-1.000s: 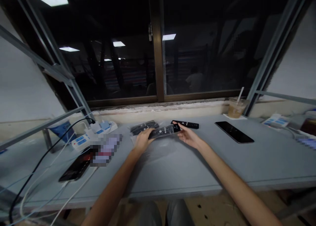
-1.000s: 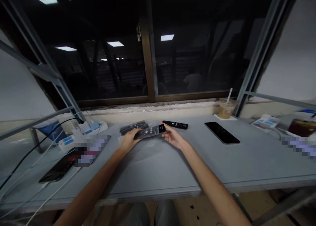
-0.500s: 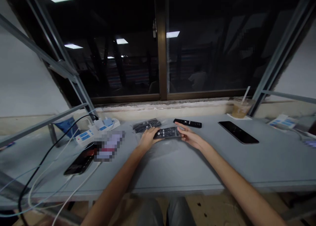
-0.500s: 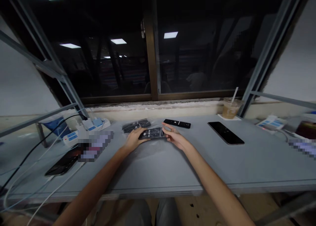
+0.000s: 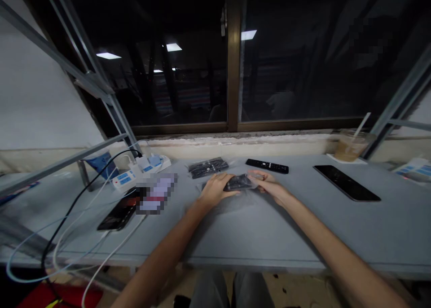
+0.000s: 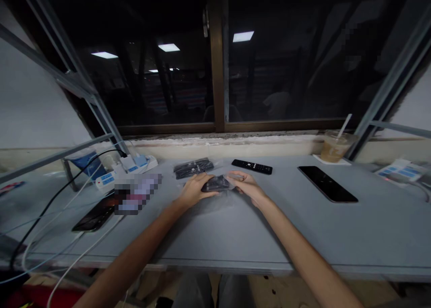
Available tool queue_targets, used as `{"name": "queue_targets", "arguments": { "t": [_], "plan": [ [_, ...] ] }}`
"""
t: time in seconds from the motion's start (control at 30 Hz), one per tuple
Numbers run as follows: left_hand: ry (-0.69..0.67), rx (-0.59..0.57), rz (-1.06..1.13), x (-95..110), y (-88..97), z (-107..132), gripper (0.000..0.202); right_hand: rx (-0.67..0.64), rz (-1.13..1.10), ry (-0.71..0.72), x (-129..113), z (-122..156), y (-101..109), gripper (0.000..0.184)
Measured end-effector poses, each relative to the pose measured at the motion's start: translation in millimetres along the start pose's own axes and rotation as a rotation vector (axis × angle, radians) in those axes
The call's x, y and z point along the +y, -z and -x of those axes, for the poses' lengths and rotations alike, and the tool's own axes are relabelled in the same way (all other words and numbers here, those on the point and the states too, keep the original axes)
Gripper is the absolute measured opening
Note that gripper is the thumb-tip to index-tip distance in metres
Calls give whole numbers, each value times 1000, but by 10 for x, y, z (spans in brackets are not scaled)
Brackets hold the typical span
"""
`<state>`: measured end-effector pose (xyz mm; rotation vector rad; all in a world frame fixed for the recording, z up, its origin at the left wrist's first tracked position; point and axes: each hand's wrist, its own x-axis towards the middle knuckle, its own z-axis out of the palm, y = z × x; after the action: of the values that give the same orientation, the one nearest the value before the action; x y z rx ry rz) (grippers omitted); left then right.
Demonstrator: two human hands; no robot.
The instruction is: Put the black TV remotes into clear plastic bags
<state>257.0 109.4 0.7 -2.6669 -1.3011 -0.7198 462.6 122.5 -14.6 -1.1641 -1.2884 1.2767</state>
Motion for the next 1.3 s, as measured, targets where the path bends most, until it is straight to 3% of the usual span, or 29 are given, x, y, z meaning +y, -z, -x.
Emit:
{"name": "queue_targets", "arguments": {
  "t": [0.17,0.3,0.43,0.6,0.77,0.97,1.13,1.3],
  "plan": [
    [41,-1,-87,-48,56,-19,47,-48,-99,-5,-54,33,-95,40],
    [98,5,-131,-76,90,-31,44,30,-203,-117,-138,37,-128,28],
    [96,-4,-124,-47,106,-34,41,40,-193,-205,-203,48,-139,40],
    [80,12,-114,-31,78,-35,41,72,-14,-64,-168,59,-152,35],
    [79,-6,-84,-52,33,-29,48,98,-45,52,-103,23,-127,37],
    [89,-58,-2,-143,-1,-19,57,190,-63,16,-81,-30,-69,25],
    [195,-78,-7,-200,-25,-19,44,182,-107,-83,-87,-30,-47,36],
    [289,-62,-93,-257,-63,-1,40,253,-41,50,-5,-106,89,41]
  ]
}}
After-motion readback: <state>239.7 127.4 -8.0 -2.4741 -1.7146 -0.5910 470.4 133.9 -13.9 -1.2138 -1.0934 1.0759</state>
